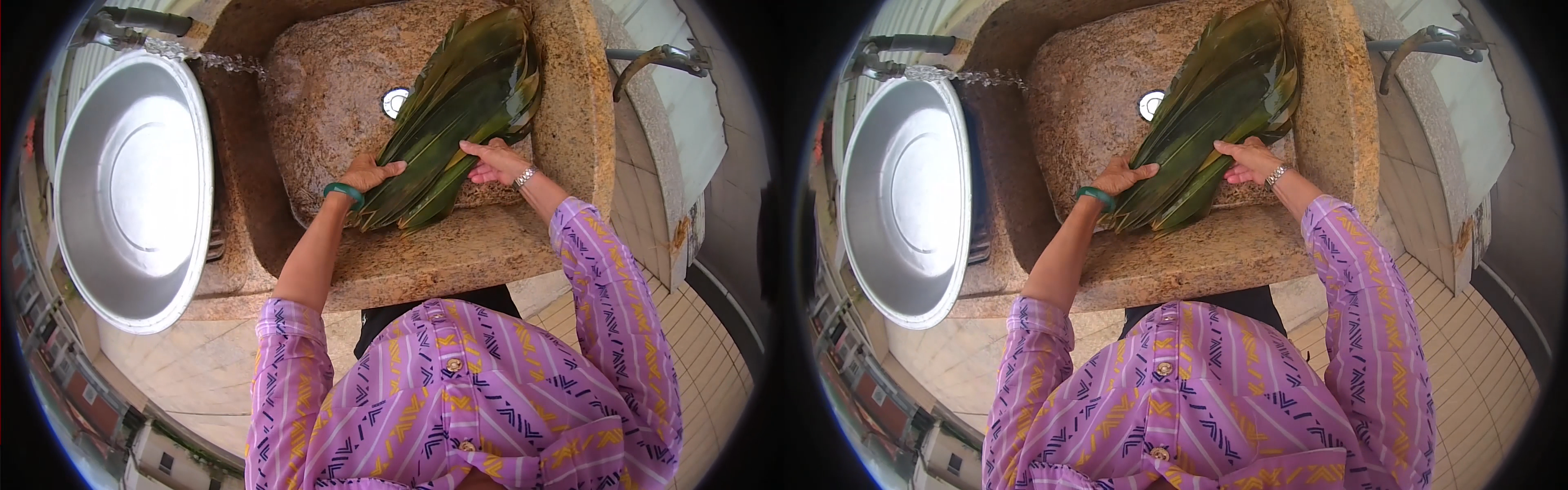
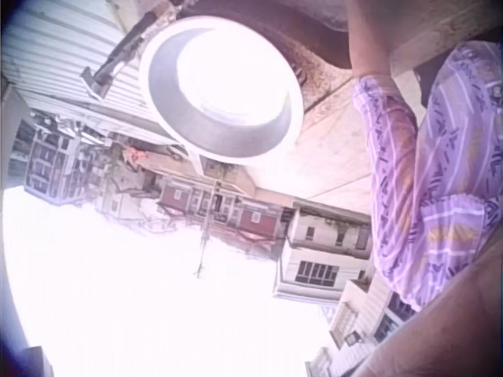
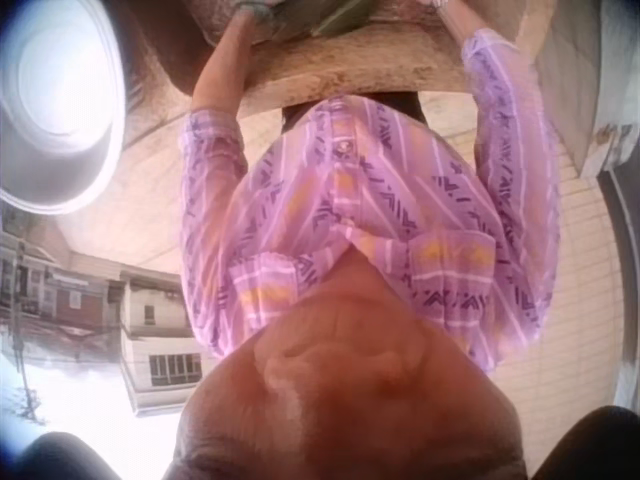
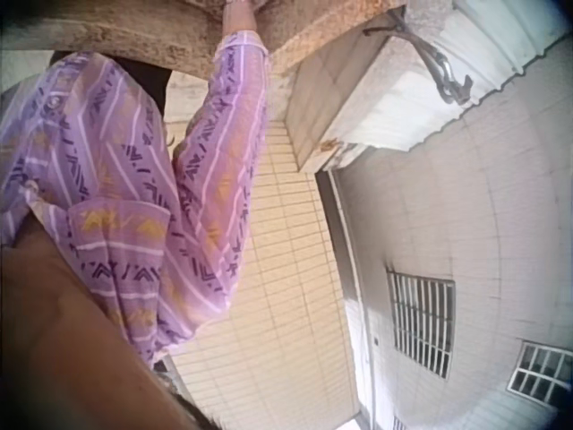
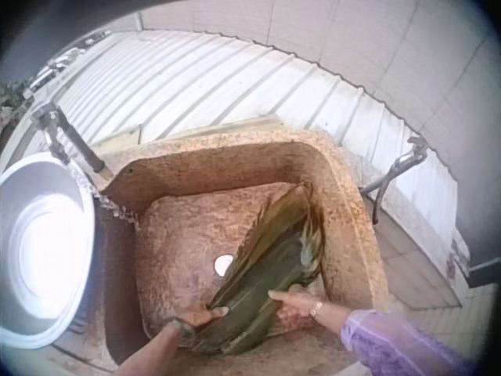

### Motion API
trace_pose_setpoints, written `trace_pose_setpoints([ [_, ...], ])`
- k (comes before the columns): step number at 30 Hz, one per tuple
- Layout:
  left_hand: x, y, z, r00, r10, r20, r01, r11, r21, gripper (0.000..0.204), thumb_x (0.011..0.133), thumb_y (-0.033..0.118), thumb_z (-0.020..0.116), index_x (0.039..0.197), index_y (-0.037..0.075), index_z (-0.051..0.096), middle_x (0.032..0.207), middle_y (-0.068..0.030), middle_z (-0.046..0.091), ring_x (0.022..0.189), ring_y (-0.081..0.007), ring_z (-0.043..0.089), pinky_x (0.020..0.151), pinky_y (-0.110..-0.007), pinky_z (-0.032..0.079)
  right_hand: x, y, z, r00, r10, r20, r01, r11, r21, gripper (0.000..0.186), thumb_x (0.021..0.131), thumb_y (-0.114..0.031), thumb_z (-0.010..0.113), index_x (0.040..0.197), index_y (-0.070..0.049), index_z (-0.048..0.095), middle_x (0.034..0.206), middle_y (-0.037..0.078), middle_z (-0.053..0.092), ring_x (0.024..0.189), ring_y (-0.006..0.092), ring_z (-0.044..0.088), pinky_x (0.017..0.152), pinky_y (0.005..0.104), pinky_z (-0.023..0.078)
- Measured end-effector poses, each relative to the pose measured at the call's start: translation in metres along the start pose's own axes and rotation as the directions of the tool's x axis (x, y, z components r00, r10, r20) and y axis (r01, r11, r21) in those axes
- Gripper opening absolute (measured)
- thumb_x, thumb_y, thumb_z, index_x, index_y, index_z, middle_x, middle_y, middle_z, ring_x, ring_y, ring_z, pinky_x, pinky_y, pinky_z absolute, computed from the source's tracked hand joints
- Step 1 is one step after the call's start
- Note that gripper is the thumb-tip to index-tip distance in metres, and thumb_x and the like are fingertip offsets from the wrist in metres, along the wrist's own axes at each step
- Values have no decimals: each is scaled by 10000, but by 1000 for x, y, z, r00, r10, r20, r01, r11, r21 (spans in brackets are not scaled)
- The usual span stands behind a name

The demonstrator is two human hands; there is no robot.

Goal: The person cleans a stack of bamboo leaves by hand in a basin and a sink. They first gather the leaves in a metal basin, then move them to a sink to rinse and wipe each leaf individually under running water before placing the cleaned leaves back into the basin.

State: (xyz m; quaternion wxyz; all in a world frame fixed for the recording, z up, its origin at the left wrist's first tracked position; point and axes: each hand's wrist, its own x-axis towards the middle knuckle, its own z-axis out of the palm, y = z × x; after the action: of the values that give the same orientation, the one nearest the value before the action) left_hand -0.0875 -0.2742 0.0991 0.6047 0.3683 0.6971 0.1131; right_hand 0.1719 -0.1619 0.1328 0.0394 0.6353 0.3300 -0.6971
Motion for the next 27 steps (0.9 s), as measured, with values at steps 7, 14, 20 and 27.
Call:
trace_pose_setpoints([
  [7,-8,6,-53,921,-6,-389,-60,985,-159,794,664,461,712,1142,-105,426,1042,-237,554,1078,-276,478,886,-378,388,28,-72,52,924,-352,-152,351,936,-35,411,738,-316,675,793,35,468,708,102,516,520,147,540,369,249,458],
  [14,-46,-25,-70,529,209,-822,-88,978,191,513,746,417,619,973,-17,468,956,-226,497,835,-397,497,678,-481,417,-12,-79,59,507,-777,-373,390,593,-704,581,666,-524,636,791,24,489,692,194,591,662,343,582,600,433,457],
  [20,-90,21,-43,664,317,-677,184,809,559,420,707,410,666,860,44,529,926,-155,438,840,-341,469,660,-457,415,14,-63,47,607,-700,-376,430,687,-585,487,686,-422,638,808,40,539,778,241,588,766,366,578,659,448,449],
  [27,-98,28,-46,705,385,-595,203,694,691,241,711,283,681,739,66,577,937,-143,429,933,-334,417,714,-499,366,-16,-50,46,387,-698,-602,361,716,-598,523,712,-451,629,771,64,564,705,162,596,647,277,584,644,415,452],
])
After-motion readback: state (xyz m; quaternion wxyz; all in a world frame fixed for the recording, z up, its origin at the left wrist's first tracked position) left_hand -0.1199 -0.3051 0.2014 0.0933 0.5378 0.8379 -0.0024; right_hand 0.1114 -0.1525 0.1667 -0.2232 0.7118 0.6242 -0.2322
